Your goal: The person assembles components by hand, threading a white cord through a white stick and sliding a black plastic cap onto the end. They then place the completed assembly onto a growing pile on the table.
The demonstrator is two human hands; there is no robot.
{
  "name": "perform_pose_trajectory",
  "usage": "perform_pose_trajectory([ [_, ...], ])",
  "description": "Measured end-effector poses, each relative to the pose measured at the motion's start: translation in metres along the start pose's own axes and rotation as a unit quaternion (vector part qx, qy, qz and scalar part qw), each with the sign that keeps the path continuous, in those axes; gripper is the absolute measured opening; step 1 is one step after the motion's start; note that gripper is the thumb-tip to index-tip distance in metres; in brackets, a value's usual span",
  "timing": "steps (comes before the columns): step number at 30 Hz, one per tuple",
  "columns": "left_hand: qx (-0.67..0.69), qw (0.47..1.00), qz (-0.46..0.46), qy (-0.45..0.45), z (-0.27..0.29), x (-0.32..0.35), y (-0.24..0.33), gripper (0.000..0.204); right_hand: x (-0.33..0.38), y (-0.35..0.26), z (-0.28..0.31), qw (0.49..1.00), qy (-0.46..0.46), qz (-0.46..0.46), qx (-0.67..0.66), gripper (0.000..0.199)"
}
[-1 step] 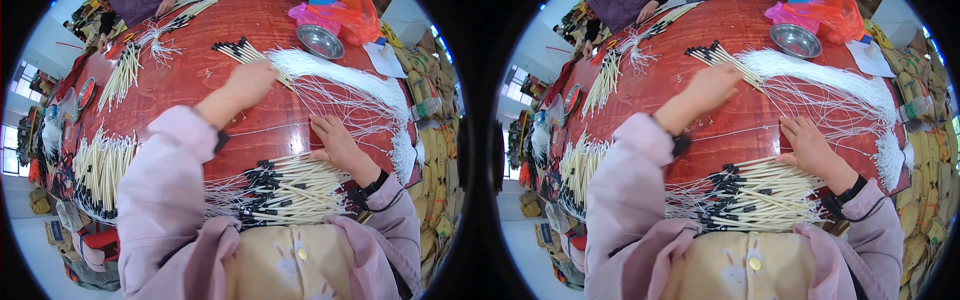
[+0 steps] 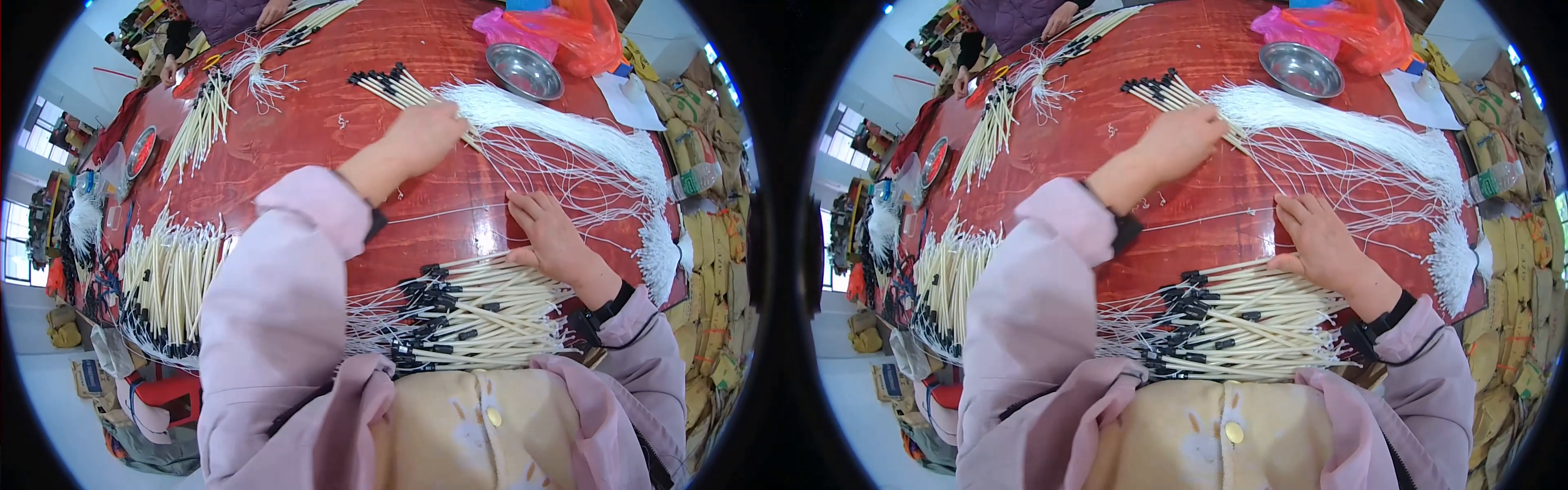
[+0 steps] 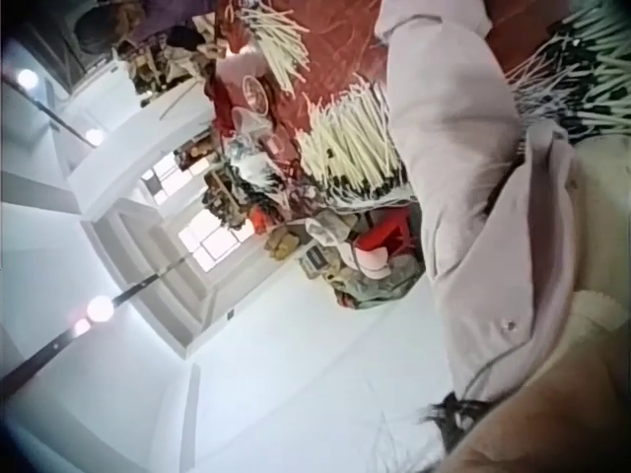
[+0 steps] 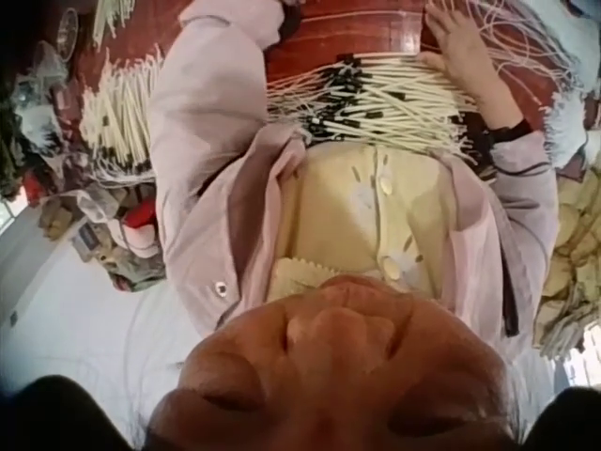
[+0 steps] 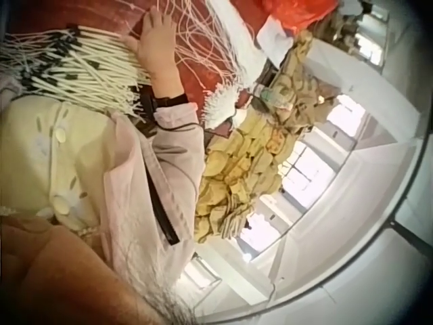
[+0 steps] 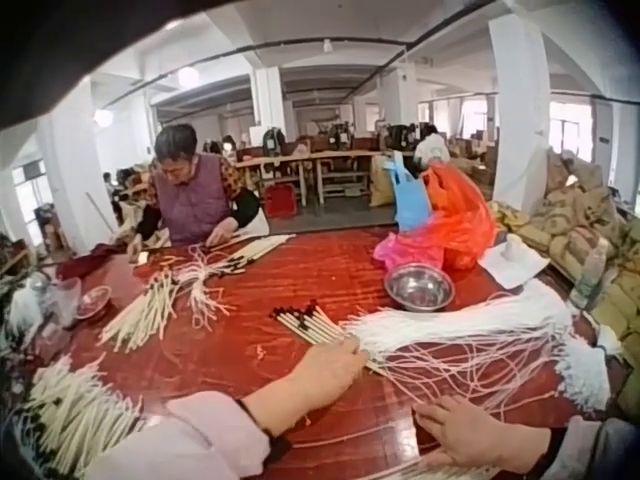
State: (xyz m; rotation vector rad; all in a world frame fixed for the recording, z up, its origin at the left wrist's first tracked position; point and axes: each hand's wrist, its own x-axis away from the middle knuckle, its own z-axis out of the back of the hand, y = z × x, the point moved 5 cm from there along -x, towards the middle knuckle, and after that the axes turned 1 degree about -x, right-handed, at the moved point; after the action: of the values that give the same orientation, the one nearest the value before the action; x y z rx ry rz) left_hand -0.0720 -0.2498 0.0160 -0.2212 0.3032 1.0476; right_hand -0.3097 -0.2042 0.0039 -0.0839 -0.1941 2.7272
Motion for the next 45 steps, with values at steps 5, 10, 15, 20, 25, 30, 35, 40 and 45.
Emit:
perform_pose_trajectory([
  [5,-0.04,0.997,-0.058,-0.031,-0.038,-0.029,0.013,0.014,0.007,0.003,-0.004,1.0,0.01,-0.014,-0.014,0.094],
  [10,-0.066,0.994,-0.073,-0.048,-0.037,-0.032,0.011,0.015,0.004,0.003,-0.003,0.999,0.024,-0.02,-0.007,0.093],
  [15,-0.047,0.997,-0.067,-0.013,-0.035,-0.027,0.014,0.015,0.003,0.0,-0.001,0.999,0.032,-0.029,-0.013,0.09],
  [20,-0.04,0.997,-0.07,-0.011,-0.04,-0.026,0.014,0.016,0.004,-0.003,-0.003,0.998,0.047,-0.038,-0.015,0.089],
  [25,0.02,0.996,-0.069,0.052,-0.005,-0.021,0.025,0.014,0.004,-0.004,-0.004,0.998,0.045,-0.038,-0.037,0.087],
  [30,0.103,0.979,0.018,0.173,0.066,0.029,0.001,0.017,0.005,0.001,-0.004,0.997,0.058,-0.034,-0.034,0.081],
  [35,0.156,0.947,0.273,0.065,0.094,0.171,-0.033,0.013,0.008,0.0,-0.003,0.996,0.065,-0.05,-0.03,0.074],
  [40,0.169,0.917,0.362,0.016,0.098,0.253,-0.015,0.01,0.006,0.0,-0.002,0.997,0.045,-0.057,-0.028,0.071],
  [45,0.179,0.916,0.358,0.014,0.092,0.26,0.004,0.011,0.002,-0.005,0.001,0.998,0.034,-0.053,-0.019,0.069],
])
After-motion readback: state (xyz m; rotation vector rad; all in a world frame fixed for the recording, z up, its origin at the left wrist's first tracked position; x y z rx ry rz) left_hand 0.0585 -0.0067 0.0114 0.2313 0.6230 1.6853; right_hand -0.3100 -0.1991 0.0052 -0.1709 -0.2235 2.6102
